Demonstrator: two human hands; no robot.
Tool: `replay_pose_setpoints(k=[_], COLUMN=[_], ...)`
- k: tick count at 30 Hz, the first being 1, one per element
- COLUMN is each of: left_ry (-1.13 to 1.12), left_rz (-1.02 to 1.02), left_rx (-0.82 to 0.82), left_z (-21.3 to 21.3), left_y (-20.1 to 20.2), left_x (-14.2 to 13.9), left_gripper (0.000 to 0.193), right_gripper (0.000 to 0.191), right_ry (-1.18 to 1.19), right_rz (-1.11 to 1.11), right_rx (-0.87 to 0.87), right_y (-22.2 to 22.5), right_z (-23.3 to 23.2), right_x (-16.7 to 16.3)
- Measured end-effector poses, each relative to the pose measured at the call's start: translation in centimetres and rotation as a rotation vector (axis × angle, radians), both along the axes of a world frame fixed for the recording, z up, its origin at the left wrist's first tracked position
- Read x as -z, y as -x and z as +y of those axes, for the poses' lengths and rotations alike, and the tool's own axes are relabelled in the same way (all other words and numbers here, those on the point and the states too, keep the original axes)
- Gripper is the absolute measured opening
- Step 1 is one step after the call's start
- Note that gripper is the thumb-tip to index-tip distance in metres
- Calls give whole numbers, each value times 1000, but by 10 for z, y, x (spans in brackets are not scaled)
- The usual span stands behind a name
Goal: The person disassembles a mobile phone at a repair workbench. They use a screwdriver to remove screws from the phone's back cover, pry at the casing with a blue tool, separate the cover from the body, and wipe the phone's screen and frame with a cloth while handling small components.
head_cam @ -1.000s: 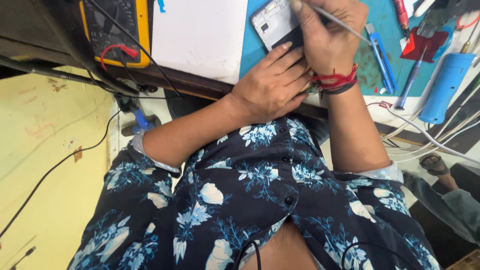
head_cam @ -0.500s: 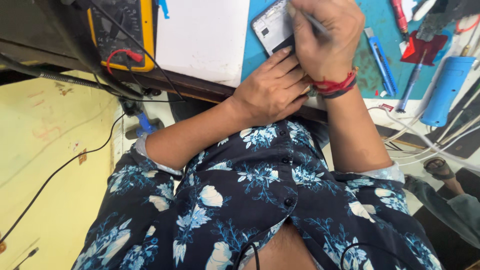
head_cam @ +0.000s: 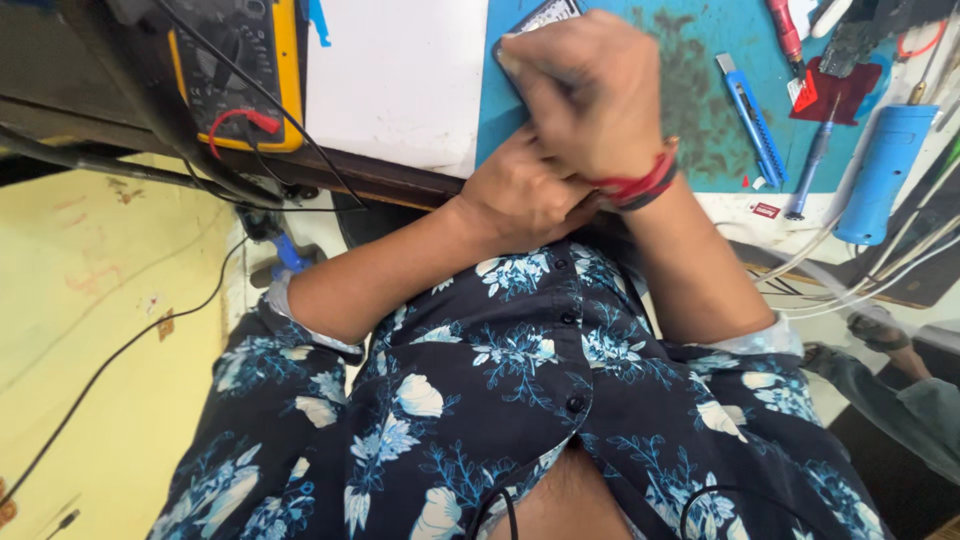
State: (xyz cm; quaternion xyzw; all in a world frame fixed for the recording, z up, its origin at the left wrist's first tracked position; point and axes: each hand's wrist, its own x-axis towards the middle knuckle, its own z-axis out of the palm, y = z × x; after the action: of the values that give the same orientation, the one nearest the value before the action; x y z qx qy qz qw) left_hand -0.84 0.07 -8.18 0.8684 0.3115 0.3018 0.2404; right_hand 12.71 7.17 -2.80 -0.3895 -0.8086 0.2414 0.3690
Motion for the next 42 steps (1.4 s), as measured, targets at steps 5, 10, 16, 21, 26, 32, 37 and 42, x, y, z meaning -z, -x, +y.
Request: replay_pose_setpoints(k=[5, 10, 16, 21, 26, 32, 37, 42], left_ry=[-94, -212, -81, 33, 37, -118, -15, -65], left_rz=[-35, -14, -31, -160, -249, -96, 3, 18], left_rx=[-54, 12, -59, -55, -188, 41, -114, -75], left_z=[0, 1, 2, 5, 7, 11, 18, 12], left_y=[3, 2, 4, 10, 23, 31, 38, 16], left_x=[2, 4, -7, -21, -28, -26, -27, -23], left_gripper=[32, 37, 37, 39, 40, 24, 39, 52], right_gripper=[13, 16, 9, 15, 17, 18, 16, 22], right_ry=[3, -20, 481, 571, 716, 752, 545, 35], right_rz=[-49, -149, 170, 593, 636, 591, 418, -196], right_rx=[189, 26, 69, 309, 282, 227, 442, 368], right_y=[-9, 7, -29, -58, -67, -74, -86, -91], right_z=[10, -11, -5, -27, -80, -126, -130, -121], right_x=[5, 14, 18, 13, 8, 15, 10, 5])
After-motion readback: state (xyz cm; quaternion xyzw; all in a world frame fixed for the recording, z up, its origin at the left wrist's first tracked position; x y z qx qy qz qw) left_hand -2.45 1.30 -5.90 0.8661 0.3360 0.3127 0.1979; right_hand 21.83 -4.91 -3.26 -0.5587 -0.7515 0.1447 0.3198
